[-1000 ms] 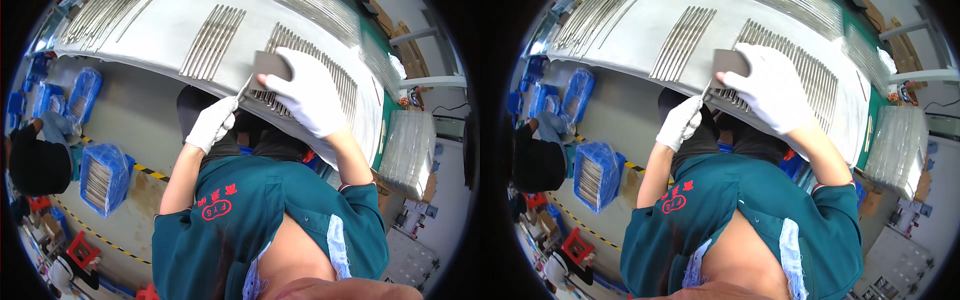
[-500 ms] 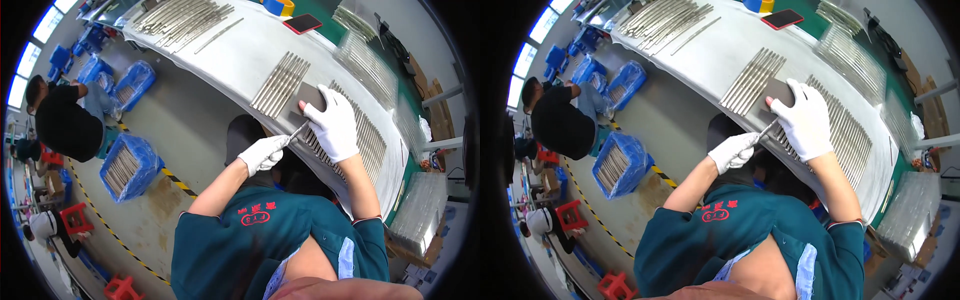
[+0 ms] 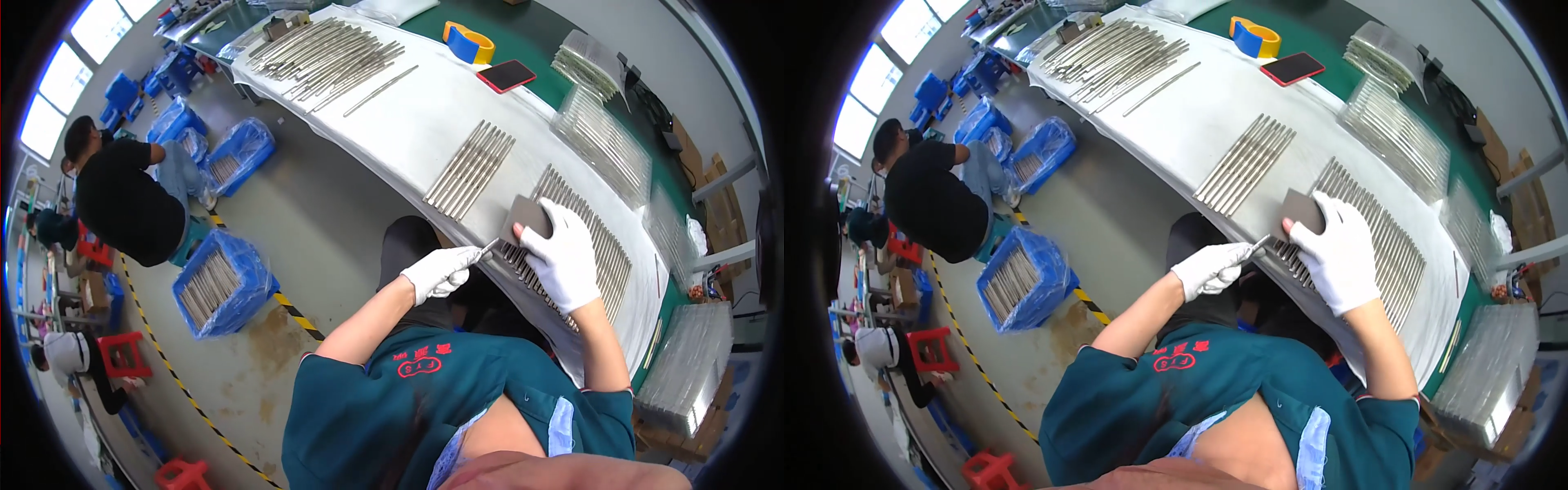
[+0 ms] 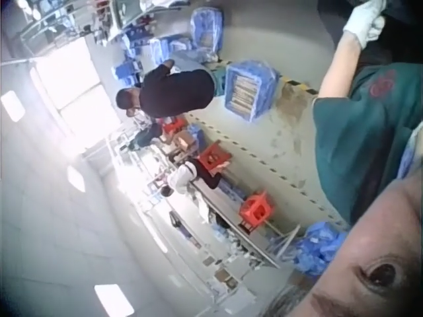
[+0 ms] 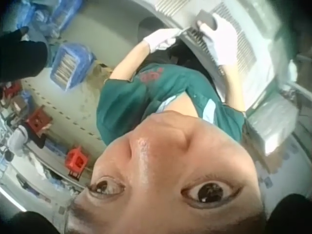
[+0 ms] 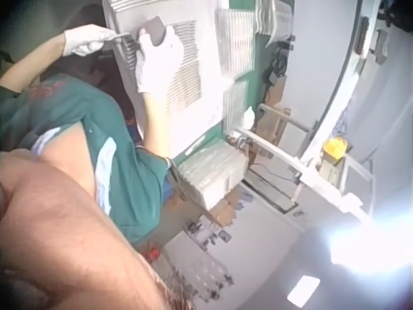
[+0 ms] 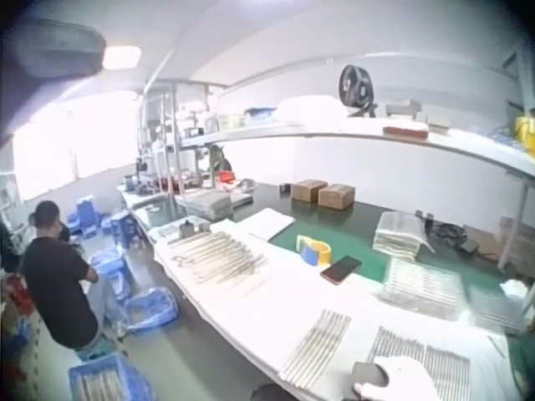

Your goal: The worker arranges rows of metal bars on a table and uses a hand-held sanding block to smooth the ends of the bars.

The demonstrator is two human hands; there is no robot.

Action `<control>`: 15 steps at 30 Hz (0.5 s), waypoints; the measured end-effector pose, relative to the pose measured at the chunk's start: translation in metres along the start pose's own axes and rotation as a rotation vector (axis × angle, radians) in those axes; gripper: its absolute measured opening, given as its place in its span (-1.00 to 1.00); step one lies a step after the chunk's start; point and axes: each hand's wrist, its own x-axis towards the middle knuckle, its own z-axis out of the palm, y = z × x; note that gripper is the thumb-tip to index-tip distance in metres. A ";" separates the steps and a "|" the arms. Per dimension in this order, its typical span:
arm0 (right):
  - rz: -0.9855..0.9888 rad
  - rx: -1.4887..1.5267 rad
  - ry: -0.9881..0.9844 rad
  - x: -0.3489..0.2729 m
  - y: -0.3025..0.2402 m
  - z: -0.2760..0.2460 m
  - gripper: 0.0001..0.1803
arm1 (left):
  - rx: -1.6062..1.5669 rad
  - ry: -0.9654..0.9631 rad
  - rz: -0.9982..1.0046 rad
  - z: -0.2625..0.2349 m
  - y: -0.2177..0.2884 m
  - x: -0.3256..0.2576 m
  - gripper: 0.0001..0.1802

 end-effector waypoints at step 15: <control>0.025 -0.029 0.055 0.002 -0.002 -0.002 -0.40 | 0.933 0.299 0.791 0.007 -0.023 0.012 -0.63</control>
